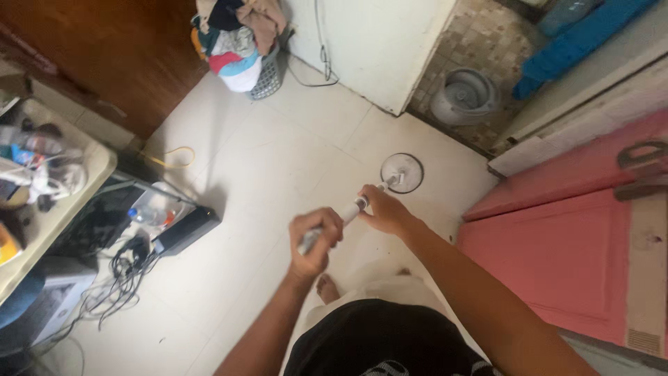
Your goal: The person cleans a mop by pumping the handle up and down against the mop head on the floor.
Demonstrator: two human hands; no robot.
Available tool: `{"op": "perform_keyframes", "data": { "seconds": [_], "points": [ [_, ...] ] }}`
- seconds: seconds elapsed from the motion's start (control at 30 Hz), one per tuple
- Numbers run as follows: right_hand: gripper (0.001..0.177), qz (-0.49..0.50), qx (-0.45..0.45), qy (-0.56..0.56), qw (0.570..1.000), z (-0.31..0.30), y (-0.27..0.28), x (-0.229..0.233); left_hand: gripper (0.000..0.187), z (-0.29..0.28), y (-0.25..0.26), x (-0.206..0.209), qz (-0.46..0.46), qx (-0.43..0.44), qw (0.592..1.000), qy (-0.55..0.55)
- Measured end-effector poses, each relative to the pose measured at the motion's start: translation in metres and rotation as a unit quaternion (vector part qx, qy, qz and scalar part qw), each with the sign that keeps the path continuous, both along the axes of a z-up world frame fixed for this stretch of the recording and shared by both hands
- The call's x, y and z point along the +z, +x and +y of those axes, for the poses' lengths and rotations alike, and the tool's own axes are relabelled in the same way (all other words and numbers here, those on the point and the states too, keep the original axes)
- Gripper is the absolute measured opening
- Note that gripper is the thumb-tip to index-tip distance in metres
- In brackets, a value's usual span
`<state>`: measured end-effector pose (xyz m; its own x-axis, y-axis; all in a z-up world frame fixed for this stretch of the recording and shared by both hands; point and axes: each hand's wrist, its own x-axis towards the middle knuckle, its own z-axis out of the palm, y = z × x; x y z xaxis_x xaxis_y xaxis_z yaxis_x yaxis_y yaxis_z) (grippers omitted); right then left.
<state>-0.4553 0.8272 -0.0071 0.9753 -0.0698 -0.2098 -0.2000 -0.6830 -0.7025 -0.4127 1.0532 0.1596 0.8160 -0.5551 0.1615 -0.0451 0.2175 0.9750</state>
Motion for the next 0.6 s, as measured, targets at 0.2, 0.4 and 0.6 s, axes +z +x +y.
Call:
{"op": "perform_keyframes", "data": {
  "seconds": [0.2,0.4,0.6],
  "points": [
    [0.054,-0.064,-0.010,0.029,0.998,-0.030,-0.027,-0.013,0.018,-0.049,-0.018,-0.008,-0.051,-0.018,0.997,-0.063],
    [0.063,-0.067,-0.020,0.014,0.997,-0.083,-0.051,-0.025,0.020,-0.102,-0.032,-0.051,-0.031,-0.035,0.997,-0.063],
    [0.069,-0.015,0.029,-0.053,0.998,-0.142,-0.089,-0.081,0.021,-0.132,-0.074,-0.103,-0.027,-0.046,0.999,-0.005]
  ]
}}
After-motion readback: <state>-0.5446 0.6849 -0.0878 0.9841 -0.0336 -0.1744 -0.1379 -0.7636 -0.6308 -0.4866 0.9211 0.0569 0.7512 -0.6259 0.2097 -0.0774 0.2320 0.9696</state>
